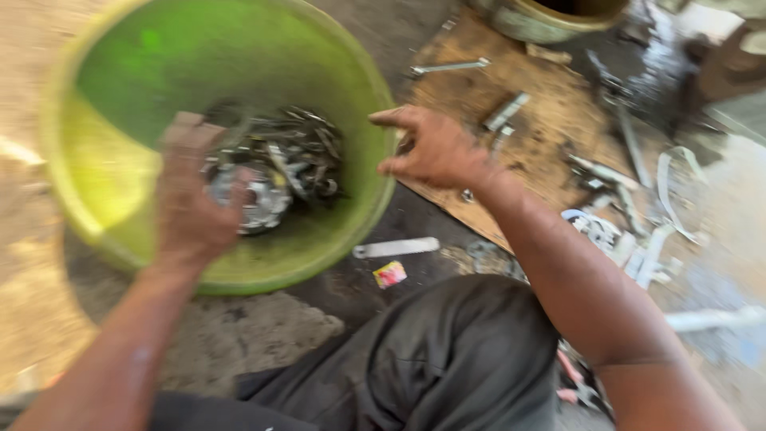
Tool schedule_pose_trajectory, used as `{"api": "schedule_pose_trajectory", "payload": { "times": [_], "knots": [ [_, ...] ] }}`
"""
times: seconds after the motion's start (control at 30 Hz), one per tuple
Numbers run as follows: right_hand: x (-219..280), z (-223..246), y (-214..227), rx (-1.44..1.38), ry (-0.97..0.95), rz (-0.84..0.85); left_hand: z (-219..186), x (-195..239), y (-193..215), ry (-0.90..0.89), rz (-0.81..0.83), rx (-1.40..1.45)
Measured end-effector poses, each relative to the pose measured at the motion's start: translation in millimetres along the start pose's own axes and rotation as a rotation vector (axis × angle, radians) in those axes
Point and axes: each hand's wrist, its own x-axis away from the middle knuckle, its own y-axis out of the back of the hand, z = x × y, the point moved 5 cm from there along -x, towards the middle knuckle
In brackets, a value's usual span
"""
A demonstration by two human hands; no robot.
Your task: The person places various disassembled mechanical parts into a green plastic basin. They then pour an orange liquid from a plastic bottle onto the parts and use a brush to scrub them. The person handles the parts one by one, scrubbing and rinsing them in the basin.
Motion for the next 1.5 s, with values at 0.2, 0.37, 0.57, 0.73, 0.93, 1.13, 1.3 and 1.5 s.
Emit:
{"api": "schedule_pose_trajectory", "payload": {
  "times": [0.2,0.37,0.57,0.73,0.93,1.13,1.3,1.5],
  "knots": [
    [80,-267,18,0.281,-0.907,0.016,21,9,-31,0.364,0.362,-0.232],
    [152,-425,14,0.289,-0.930,-0.494,34,16,-48,0.407,0.424,-0.188],
    [148,-425,32,0.371,-1.205,-0.210,34,17,-48,0.373,0.406,-0.176],
    [136,-389,34,0.302,-1.178,-0.289,31,15,-50,0.348,0.388,-0.199],
    [117,-422,0,0.178,-1.199,-0.507,30,16,-50,0.351,0.384,-0.180],
    [117,-467,9,0.132,-1.093,-0.425,30,16,-48,0.344,0.371,-0.164],
    [120,-391,6,-0.570,-0.994,-0.605,31,18,-49,0.317,0.325,-0.142],
    [45,-118,40,-0.672,-0.452,-0.258,31,19,-44,0.400,0.354,-0.138]
  ]
}}
